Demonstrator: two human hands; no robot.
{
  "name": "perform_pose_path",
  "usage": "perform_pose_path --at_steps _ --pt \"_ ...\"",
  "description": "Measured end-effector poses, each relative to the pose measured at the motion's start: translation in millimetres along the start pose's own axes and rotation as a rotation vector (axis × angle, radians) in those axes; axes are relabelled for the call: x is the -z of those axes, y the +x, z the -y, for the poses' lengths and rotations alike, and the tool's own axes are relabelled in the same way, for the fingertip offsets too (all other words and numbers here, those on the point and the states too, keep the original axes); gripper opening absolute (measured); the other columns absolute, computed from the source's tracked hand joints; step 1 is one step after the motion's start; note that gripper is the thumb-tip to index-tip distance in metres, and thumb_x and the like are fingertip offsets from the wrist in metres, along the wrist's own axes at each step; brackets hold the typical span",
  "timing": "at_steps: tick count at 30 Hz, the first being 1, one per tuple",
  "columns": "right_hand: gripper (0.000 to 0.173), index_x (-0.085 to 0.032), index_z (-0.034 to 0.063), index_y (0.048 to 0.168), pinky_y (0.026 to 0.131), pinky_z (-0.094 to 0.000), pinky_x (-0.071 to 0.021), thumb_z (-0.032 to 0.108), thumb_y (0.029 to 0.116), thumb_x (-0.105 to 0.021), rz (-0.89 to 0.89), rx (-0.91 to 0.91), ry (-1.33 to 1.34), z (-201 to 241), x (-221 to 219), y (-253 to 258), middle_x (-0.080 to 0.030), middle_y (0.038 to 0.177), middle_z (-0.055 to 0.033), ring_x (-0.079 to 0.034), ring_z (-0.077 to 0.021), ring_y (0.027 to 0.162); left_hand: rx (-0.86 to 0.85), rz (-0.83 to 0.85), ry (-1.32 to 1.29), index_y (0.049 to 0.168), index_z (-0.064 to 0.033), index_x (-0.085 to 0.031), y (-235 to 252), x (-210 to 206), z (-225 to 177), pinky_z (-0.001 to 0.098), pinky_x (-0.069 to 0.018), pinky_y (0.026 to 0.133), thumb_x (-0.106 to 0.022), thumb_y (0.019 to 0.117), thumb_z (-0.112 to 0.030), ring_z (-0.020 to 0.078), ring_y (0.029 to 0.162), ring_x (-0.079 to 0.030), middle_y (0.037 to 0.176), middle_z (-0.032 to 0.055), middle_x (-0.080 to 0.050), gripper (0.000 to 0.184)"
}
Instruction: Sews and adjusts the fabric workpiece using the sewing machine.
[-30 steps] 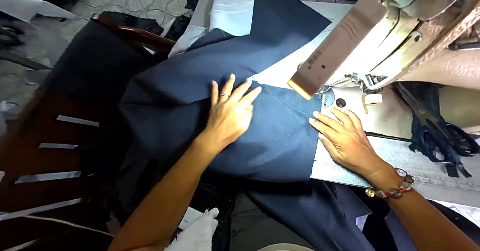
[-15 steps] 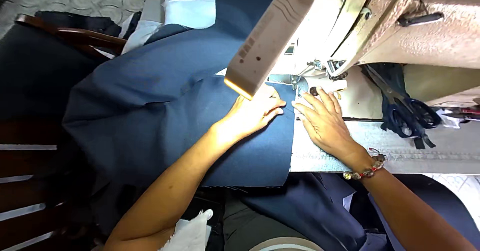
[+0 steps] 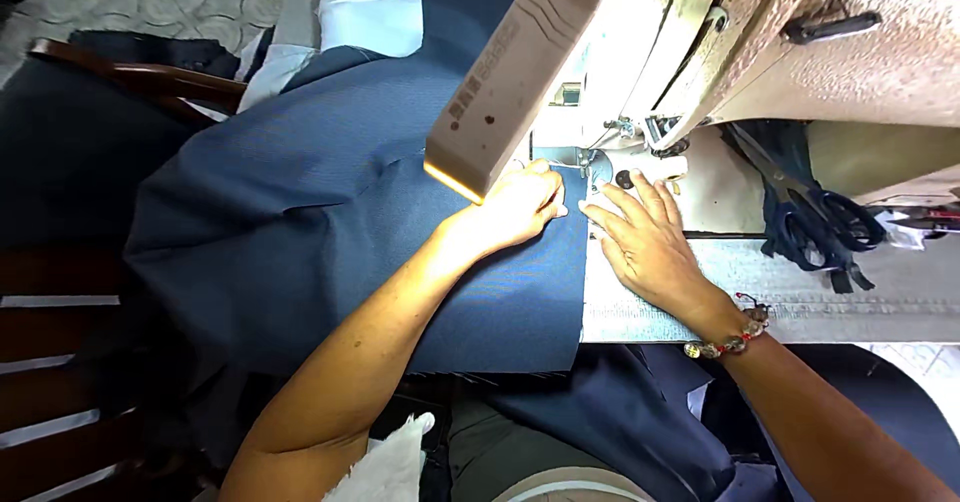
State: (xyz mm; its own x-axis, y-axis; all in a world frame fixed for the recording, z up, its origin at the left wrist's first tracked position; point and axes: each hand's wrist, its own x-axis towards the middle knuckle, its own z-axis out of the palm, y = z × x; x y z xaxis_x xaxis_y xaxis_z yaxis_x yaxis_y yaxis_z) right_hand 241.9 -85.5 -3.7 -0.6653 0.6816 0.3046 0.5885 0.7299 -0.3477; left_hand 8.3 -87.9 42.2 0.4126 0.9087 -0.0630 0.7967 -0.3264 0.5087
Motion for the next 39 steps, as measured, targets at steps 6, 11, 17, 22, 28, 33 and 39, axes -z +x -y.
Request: perform_pose_path --at_steps 6,11,17,22,28,33,39 --pt "0.04 -0.068 0.013 0.133 0.116 -0.0666 -0.0279 0.024 0.1011 -0.046 -0.05 0.047 0.038 -4 -1 -2 -0.062 0.141 -0.0154 -0.047 -0.045 0.14 0.053 0.008 0.043 0.098 -0.0009 -0.068 0 2 -10 0.0543 -0.0402 0.083 -0.065 0.1001 -0.016 0.038 0.101 -0.058 0.097 0.0177 -0.061 0.016" --pt "0.034 -0.078 0.0202 0.118 0.114 -0.071 -0.0263 0.023 0.0995 -0.049 -0.08 0.076 0.038 -4 -2 -5 -0.067 0.133 -0.0162 -0.047 -0.0491 0.138 -0.257 -0.385 0.216 0.09 -0.004 -0.074 -18 -32 -12 0.0529 -0.0469 0.081 -0.06 0.0931 -0.001 0.0379 0.099 -0.063 0.099 0.0163 -0.068 0.015" --pt "0.033 -0.078 0.0195 0.116 0.112 -0.0747 -0.0264 0.02 0.0981 -0.051 -0.074 0.076 0.018 -3 4 1 -0.067 0.13 -0.0202 -0.049 -0.0545 0.134 -0.056 -0.466 0.148 0.118 -0.0037 -0.076 -49 -68 -30 0.0593 -0.0457 0.105 -0.057 0.0957 -0.005 0.0392 0.127 -0.062 0.128 0.0136 -0.071 0.029" --pt "0.034 -0.079 0.018 0.115 0.113 -0.075 -0.0247 0.009 0.0937 -0.054 -0.034 0.063 0.039 -4 8 8 -0.064 0.134 -0.0215 -0.046 -0.0544 0.136 -0.046 -0.473 0.101 0.121 -0.003 -0.074 -48 -69 -29 0.0602 -0.0429 0.108 -0.055 0.0949 -0.003 0.0389 0.13 -0.06 0.133 0.0131 -0.069 0.032" --pt "0.034 -0.079 0.0158 0.113 0.113 -0.0751 -0.0249 0.006 0.0936 -0.053 -0.023 0.058 0.034 -6 12 17 -0.064 0.134 -0.0235 -0.044 -0.0553 0.138 -0.056 -0.471 0.094 0.122 -0.003 -0.073 -40 -67 -24 0.0586 -0.0413 0.109 -0.053 0.0974 -0.005 0.0383 0.131 -0.059 0.133 0.0132 -0.068 0.032" --pt "0.033 -0.078 0.0148 0.114 0.113 -0.0741 -0.0254 0.005 0.0944 -0.054 -0.033 0.031 0.03 -10 9 24 -0.063 0.133 -0.0239 -0.044 -0.0541 0.138 -0.048 -0.453 0.089 0.125 -0.0038 -0.072 -30 -63 -16 0.0578 -0.0392 0.11 -0.05 0.0991 -0.006 0.0383 0.132 -0.057 0.135 0.0131 -0.067 0.034" --pt "0.035 -0.073 0.0121 0.125 0.111 -0.0727 -0.0298 0.005 0.0971 -0.054 -0.015 -0.032 0.003 -7 10 24 -0.058 0.138 -0.0278 -0.045 -0.0544 0.136 -0.027 -0.435 0.072 0.125 -0.0038 -0.072 -17 -52 -10 0.0574 -0.0367 0.112 -0.05 0.1006 -0.006 0.038 0.134 -0.055 0.137 0.0125 -0.066 0.033"
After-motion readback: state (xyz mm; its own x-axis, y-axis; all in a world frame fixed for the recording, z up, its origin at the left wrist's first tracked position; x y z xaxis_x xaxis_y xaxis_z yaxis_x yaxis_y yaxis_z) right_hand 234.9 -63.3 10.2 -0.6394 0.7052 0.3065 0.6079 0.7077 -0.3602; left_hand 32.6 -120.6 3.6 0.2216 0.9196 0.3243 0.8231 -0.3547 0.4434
